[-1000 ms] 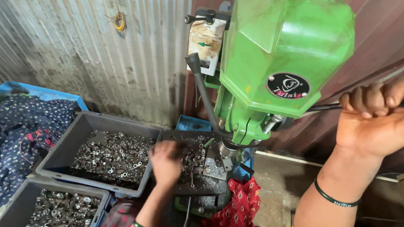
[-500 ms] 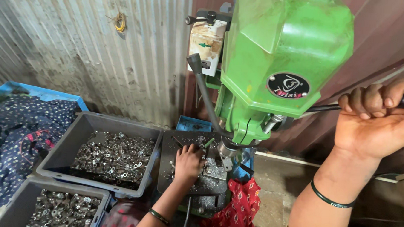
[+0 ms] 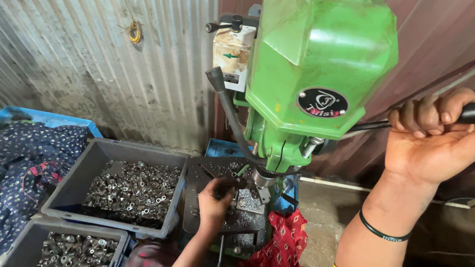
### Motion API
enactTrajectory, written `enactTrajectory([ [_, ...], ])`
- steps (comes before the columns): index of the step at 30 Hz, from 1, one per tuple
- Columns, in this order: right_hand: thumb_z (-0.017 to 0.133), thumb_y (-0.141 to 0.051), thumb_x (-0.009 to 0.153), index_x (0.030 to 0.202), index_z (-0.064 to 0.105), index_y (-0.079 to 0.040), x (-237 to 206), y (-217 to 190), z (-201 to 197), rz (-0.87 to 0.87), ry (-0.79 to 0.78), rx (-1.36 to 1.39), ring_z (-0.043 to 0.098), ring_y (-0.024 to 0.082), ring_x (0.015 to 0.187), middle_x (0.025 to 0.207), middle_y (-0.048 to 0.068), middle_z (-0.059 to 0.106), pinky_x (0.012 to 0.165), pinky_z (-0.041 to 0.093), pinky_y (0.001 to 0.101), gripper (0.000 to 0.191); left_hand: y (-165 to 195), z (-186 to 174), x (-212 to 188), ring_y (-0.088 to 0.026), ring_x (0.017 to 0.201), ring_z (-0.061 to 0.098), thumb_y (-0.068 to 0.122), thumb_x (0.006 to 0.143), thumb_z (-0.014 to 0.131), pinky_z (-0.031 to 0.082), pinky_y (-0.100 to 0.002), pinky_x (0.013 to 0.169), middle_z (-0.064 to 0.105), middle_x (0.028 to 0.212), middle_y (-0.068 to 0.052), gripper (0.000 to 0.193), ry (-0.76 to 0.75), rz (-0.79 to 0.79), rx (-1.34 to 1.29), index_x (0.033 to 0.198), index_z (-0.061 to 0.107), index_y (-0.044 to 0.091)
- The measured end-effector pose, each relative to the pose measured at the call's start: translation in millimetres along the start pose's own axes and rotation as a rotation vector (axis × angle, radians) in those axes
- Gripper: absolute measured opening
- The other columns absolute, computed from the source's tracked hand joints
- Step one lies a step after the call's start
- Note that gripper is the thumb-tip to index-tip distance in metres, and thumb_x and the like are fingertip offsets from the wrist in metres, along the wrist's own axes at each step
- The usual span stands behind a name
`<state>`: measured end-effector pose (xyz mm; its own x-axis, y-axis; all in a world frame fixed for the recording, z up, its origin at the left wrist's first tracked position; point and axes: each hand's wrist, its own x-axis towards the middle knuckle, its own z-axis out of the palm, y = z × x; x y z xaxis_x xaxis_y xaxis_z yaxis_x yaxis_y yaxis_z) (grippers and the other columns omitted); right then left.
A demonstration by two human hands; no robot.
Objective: The person picks small metal fittings from a tray, positions each one under a bench drill press, and pulls the machine lever by hand to drill the part, then moves the drilled piece into a filled tray. The person repeats this cycle with one part at a time and briefly reaches into the trays to gather more parts.
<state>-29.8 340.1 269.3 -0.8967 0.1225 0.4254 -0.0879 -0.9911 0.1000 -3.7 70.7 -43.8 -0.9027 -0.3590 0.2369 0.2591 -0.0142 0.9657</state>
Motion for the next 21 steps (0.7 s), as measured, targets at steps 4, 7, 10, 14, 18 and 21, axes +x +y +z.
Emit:
enactTrajectory([
  [4, 0.038, -0.058, 0.106, 0.078, 0.029, -0.006, -1, 2, 4, -0.060, -0.141, -0.342, 0.019, 0.018, 0.047, 0.056, 0.005, 0.023, 0.048, 0.020, 0.0358, 0.060, 1, 6, -6, -0.013, 0.075, 0.068, -0.002, 0.080, 0.077, 0.055, -0.027, 0.070, 0.076, 0.086, -0.008, 0.021, -0.048, 0.019, 0.128, 0.100, 0.077, 0.004],
  [7, 0.044, -0.058, 0.109, 0.079, 0.031, -0.009, 0, 0, 2, -0.111, -0.276, -0.683, 0.020, 0.015, 0.050, 0.058, 0.001, 0.025, 0.051, 0.019, 0.0316, 0.059, 6, 8, -11, -0.013, 0.077, 0.075, 0.000, 0.078, 0.077, 0.058, -0.027, 0.072, 0.077, 0.087, -0.007, 0.018, -0.030, 0.114, 0.250, 0.095, 0.077, 0.006],
  [10, 0.032, -0.058, 0.104, 0.077, 0.026, -0.003, 2, -7, -5, -0.019, 0.010, 0.040, 0.016, 0.021, 0.043, 0.053, 0.008, 0.020, 0.043, 0.019, 0.0404, 0.062, 11, 8, -13, -0.017, 0.075, 0.075, 0.001, 0.078, 0.077, 0.059, -0.029, 0.071, 0.076, 0.087, -0.008, 0.020, -0.017, 0.096, 0.230, 0.097, 0.076, 0.007],
  [14, 0.044, -0.059, 0.109, 0.080, 0.031, -0.009, 8, -25, -24, -0.116, -0.276, -0.667, 0.020, 0.015, 0.050, 0.058, 0.001, 0.024, 0.051, 0.019, 0.0307, 0.059, 13, 10, -14, -0.017, 0.080, 0.075, 0.002, 0.079, 0.079, 0.058, -0.029, 0.074, 0.077, 0.090, -0.009, 0.017, -0.004, 0.230, 0.291, 0.095, 0.077, 0.005],
  [18, 0.051, -0.059, 0.110, 0.081, 0.034, -0.011, 12, -44, -45, -0.178, -0.419, -1.057, 0.022, 0.012, 0.054, 0.060, -0.003, 0.027, 0.055, 0.019, 0.0267, 0.058, 7, 11, -15, -0.017, 0.077, 0.075, 0.002, 0.079, 0.079, 0.059, -0.028, 0.073, 0.077, 0.089, -0.009, 0.016, -0.007, 0.171, 0.232, 0.095, 0.077, 0.005],
  [21, 0.050, -0.060, 0.110, 0.082, 0.034, -0.011, 12, -45, -47, -0.165, -0.428, -1.041, 0.023, 0.012, 0.055, 0.062, -0.002, 0.028, 0.056, 0.020, 0.0263, 0.059, 1, 11, -17, -0.017, 0.077, 0.075, 0.001, 0.080, 0.078, 0.059, -0.027, 0.073, 0.079, 0.090, -0.008, 0.016, -0.009, 0.157, 0.187, 0.095, 0.078, 0.005],
])
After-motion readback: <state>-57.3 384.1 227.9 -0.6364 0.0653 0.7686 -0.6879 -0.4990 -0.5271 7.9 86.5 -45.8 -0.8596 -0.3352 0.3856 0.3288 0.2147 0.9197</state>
